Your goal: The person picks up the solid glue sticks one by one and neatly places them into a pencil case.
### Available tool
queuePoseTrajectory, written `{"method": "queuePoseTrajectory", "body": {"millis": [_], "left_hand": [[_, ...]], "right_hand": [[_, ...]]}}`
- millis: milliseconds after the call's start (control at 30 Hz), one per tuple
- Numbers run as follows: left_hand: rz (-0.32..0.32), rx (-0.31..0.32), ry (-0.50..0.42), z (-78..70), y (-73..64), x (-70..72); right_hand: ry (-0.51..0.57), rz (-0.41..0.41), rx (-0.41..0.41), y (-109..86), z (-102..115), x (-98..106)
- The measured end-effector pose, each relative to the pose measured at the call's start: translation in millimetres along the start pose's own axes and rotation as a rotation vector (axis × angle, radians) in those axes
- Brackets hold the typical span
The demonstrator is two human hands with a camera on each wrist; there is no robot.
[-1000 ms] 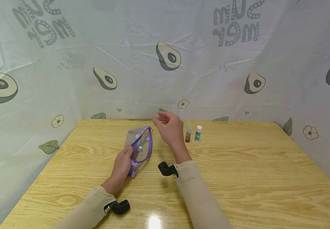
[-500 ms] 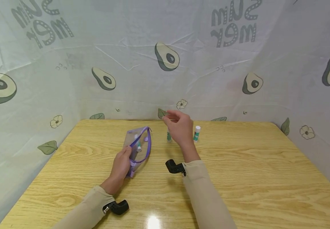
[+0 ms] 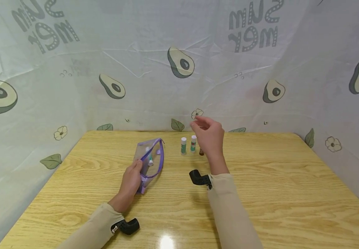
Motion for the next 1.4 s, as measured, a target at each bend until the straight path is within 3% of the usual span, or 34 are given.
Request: {"method": "queuePoseTrajectory", "body": {"millis": [333, 867, 1133, 1400], "left_hand": [[0.003, 0.000, 0.006, -0.4, -0.2, -0.1], [0.031, 0.016, -0.007, 2.9, -0.9, -0.5], [0.023, 0.020, -0.004, 1.2, 0.4, -0.5], [0.030, 0.040, -0.006, 0.9, 0.2, -1.3]], "right_hand": [[0.107, -0.104, -0.008, 4.5, -2, 32], [0.144, -0.246, -0.069, 7.1, -5, 70], [0.162, -0.273, -0.043, 9.4, -5, 73], [0.153, -0.272, -0.077, 10.1, -14, 72]]}}
Point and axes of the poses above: each hand's wrist, its own y-axis towards the middle knuckle, its own x-axis out of the back of the hand, z = x × y, the point moved 3 cm from there along y, towards the middle knuckle, and after that the axes turned 1 degree about x, right-handed, at the moved point
